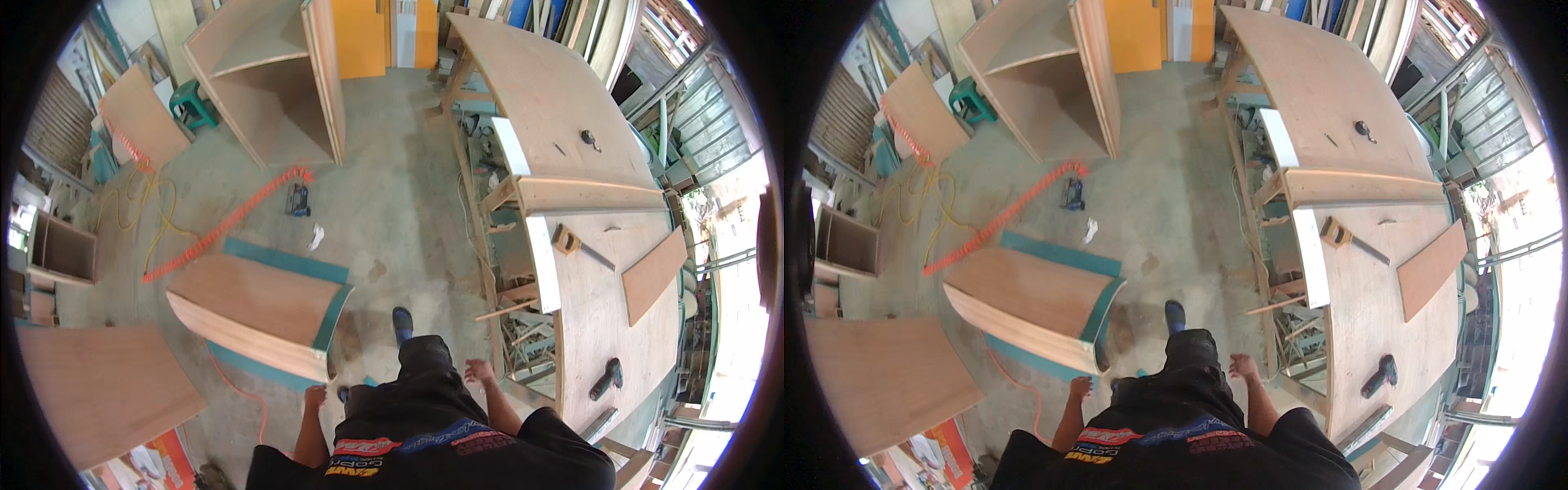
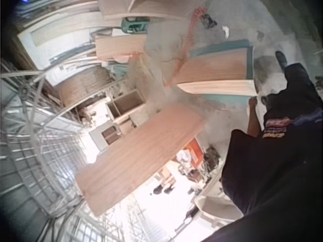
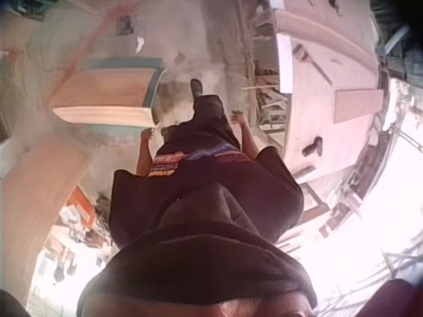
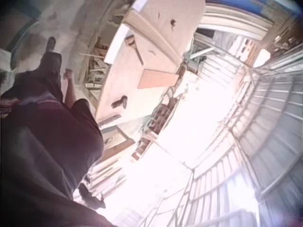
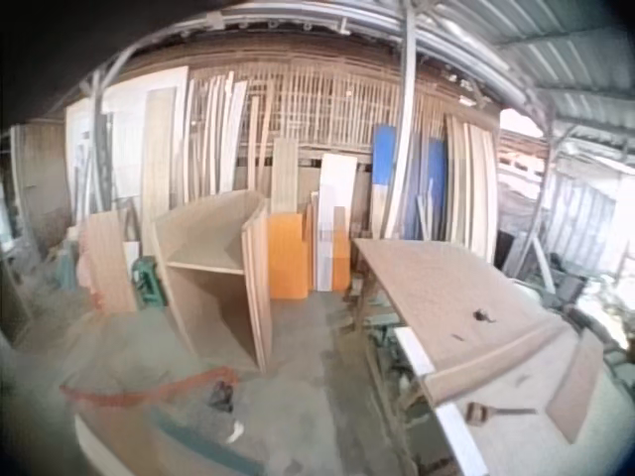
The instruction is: The person uses a hand saw to cut a curved wooden board and then measures a long green laminate strip with a tape measure on a workbench.
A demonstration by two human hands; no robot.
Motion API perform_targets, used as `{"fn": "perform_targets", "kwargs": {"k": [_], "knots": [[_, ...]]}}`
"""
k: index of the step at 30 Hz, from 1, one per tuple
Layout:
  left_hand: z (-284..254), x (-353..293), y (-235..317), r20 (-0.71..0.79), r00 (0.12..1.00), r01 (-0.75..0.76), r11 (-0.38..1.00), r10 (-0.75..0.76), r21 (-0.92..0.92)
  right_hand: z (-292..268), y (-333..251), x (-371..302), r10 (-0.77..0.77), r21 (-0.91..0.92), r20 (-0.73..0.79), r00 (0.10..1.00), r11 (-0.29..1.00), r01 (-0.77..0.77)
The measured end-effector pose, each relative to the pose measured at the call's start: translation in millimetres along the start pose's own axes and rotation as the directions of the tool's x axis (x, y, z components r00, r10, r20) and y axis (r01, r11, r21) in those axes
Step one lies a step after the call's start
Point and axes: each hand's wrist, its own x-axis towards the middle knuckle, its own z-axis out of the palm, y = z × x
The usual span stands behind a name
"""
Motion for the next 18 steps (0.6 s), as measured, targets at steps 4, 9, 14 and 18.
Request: {"fn": "perform_targets", "kwargs": {"k": [4,9,14,18], "knots": [[-57,56,151,-0.234,0.970,-0.165,0.877,0.062,-0.451,-138,-75,53,0.044,0.894,0.084,0.996,0.438,-0.095],[-145,60,298,-0.341,0.931,-0.284,0.843,0.129,-0.456,-242,-121,138,-0.133,0.072,-0.423,0.896,0.981,0.180],[-132,103,200,-0.277,0.961,-0.092,0.932,-0.009,-0.350,-216,-237,241,-0.079,0.895,-0.038,0.996,0.441,0.069],[-119,85,129,-0.165,0.940,0.277,0.951,-0.298,-0.139,-143,-323,250,-0.435,0.367,-0.016,0.900,0.835,0.410]]}}
